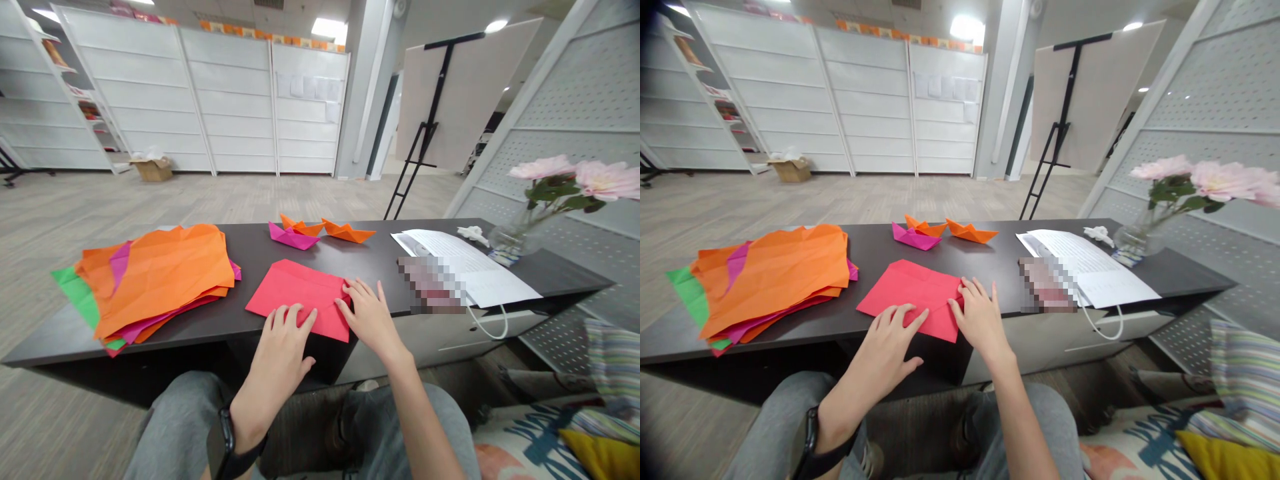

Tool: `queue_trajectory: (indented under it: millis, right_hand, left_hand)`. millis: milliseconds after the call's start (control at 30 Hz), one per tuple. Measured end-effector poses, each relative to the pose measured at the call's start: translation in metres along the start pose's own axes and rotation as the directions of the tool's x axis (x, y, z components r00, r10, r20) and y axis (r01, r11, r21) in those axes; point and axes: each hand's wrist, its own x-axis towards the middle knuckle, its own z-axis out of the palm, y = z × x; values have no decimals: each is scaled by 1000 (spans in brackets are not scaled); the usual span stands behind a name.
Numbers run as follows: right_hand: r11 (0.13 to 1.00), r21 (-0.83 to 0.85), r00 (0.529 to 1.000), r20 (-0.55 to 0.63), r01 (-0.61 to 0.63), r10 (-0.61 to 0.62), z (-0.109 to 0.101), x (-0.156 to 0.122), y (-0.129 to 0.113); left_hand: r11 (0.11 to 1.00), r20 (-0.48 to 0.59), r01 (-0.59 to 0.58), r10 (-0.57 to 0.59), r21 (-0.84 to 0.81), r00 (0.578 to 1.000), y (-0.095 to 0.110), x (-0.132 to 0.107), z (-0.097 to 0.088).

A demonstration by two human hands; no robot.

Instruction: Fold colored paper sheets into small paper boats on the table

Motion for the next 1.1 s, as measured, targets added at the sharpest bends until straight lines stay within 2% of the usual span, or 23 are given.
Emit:
queue_trajectory:
  millis: [133,200,333,467,533,700,900,967,1100]
  right_hand:
    - [999,30,999,21,41,-42,-2,-3,4]
    - [997,49,997,54,59,-62,-3,-4,6]
    - [990,83,993,28,111,-114,-5,-7,0]
    - [931,235,956,15,280,-292,-8,-11,-24]
    - [912,271,942,48,309,-333,-8,-14,-37]
    - [950,209,953,145,232,-265,-1,-16,-49]
    - [971,113,953,195,212,-231,-3,-16,-29]
    - [972,108,952,203,209,-228,-6,-17,-23]
    - [967,140,954,181,215,-238,-11,-16,-16]
  left_hand:
    - [989,-141,129,-117,77,983,1,3,13]
    - [988,-157,125,-110,93,981,-6,4,17]
    - [997,-54,22,-18,69,998,-26,3,14]
    - [1000,43,-20,20,-2,999,-38,-2,8]
    - [998,83,-40,44,-45,996,-42,-3,6]
    - [975,187,-59,100,-212,977,-62,3,0]
    - [955,200,-37,99,-293,975,-76,5,-4]
    - [957,184,-45,101,-285,978,-76,5,-3]
    - [975,82,-38,57,-220,995,-75,6,2]
